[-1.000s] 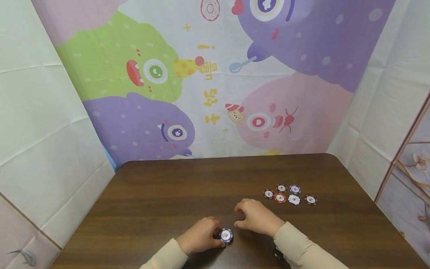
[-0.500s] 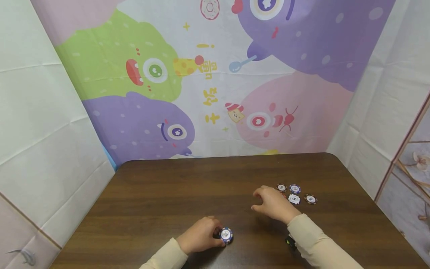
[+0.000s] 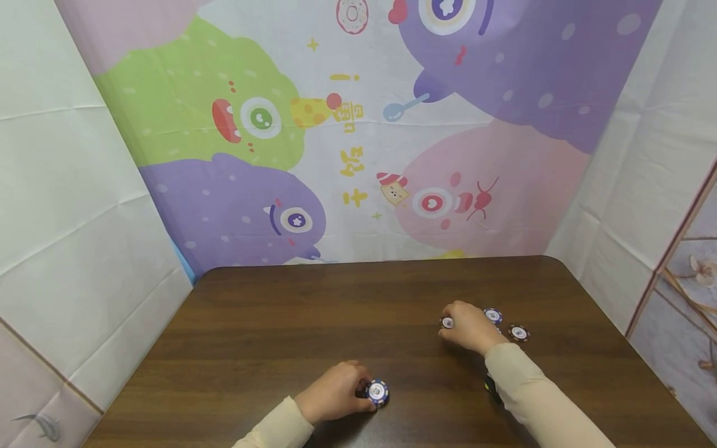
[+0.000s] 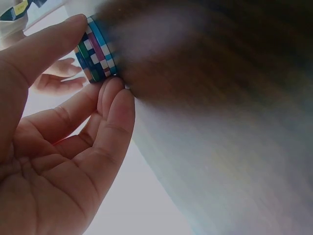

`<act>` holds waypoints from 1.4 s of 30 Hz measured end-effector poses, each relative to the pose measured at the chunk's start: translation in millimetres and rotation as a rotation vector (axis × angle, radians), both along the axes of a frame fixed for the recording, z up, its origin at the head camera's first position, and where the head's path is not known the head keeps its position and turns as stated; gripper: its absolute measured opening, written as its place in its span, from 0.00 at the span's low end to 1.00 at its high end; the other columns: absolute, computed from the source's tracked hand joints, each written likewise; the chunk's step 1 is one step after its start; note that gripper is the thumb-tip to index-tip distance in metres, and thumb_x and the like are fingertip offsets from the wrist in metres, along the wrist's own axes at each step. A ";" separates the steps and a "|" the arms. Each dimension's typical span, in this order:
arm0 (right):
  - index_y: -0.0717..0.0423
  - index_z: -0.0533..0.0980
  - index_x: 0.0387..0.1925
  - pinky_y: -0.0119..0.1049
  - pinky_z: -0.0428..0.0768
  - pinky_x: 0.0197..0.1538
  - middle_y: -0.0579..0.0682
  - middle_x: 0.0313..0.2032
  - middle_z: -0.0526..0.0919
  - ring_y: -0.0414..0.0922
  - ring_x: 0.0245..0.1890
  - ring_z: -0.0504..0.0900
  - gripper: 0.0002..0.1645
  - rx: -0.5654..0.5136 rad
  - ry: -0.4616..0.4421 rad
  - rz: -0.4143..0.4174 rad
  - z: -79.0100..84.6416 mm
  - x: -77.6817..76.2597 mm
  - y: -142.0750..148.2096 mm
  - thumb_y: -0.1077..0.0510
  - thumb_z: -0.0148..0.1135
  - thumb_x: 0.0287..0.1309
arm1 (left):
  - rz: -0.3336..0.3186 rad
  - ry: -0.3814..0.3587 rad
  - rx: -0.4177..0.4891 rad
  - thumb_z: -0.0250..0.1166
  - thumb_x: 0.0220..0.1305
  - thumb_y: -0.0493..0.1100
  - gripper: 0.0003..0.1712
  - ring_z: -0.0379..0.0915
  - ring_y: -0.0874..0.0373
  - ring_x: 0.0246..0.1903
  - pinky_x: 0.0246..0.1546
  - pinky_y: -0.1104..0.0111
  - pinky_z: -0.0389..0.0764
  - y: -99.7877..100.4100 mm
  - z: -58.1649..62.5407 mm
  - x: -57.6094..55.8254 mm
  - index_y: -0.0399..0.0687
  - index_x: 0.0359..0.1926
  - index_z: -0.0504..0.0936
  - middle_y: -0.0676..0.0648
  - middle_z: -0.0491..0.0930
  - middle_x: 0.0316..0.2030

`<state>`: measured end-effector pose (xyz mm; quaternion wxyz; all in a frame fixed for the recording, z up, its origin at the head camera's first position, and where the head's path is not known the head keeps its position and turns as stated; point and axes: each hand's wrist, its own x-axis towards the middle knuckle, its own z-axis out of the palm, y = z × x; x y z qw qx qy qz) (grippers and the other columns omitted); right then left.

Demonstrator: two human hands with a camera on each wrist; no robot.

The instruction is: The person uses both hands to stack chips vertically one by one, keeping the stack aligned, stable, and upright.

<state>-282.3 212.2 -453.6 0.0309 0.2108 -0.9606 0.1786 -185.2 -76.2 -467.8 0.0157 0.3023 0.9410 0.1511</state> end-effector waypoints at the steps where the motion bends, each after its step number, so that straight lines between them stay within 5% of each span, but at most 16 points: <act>1: 0.63 0.78 0.38 0.46 0.76 0.40 0.53 0.35 0.81 0.47 0.35 0.79 0.20 0.002 -0.006 -0.004 -1.0 -1.9 0.6 0.54 0.68 0.44 | -0.002 0.004 0.000 0.73 0.41 0.52 0.20 0.66 0.69 0.27 0.29 0.77 0.69 0.0 -0.1 -0.1 0.48 0.34 0.82 0.57 0.76 0.27; 12: 0.58 0.78 0.30 0.38 0.69 0.32 0.47 0.26 0.77 0.42 0.26 0.70 0.12 0.070 -0.066 -0.046 -15.0 -18.1 5.5 0.55 0.68 0.43 | 0.001 0.004 -0.011 0.73 0.41 0.53 0.20 0.66 0.69 0.27 0.29 0.77 0.69 0.0 -0.1 0.1 0.48 0.35 0.82 0.57 0.76 0.27; 27: 0.57 0.78 0.25 0.38 0.67 0.30 0.47 0.24 0.75 0.42 0.25 0.67 0.11 0.092 -0.084 -0.050 -14.4 -18.4 5.2 0.54 0.68 0.43 | 0.002 -0.001 -0.007 0.73 0.41 0.53 0.20 0.68 0.69 0.28 0.30 0.77 0.70 0.3 -0.3 0.6 0.48 0.35 0.82 0.58 0.77 0.27; 42: 0.52 0.64 0.09 0.34 0.58 0.22 0.41 0.12 0.60 0.40 0.15 0.58 0.21 0.078 -0.099 -0.065 -14.4 -25.1 2.0 0.55 0.64 0.48 | -0.001 0.011 0.003 0.73 0.41 0.52 0.20 0.66 0.69 0.27 0.29 0.78 0.68 0.0 -1.3 0.1 0.48 0.34 0.82 0.58 0.76 0.25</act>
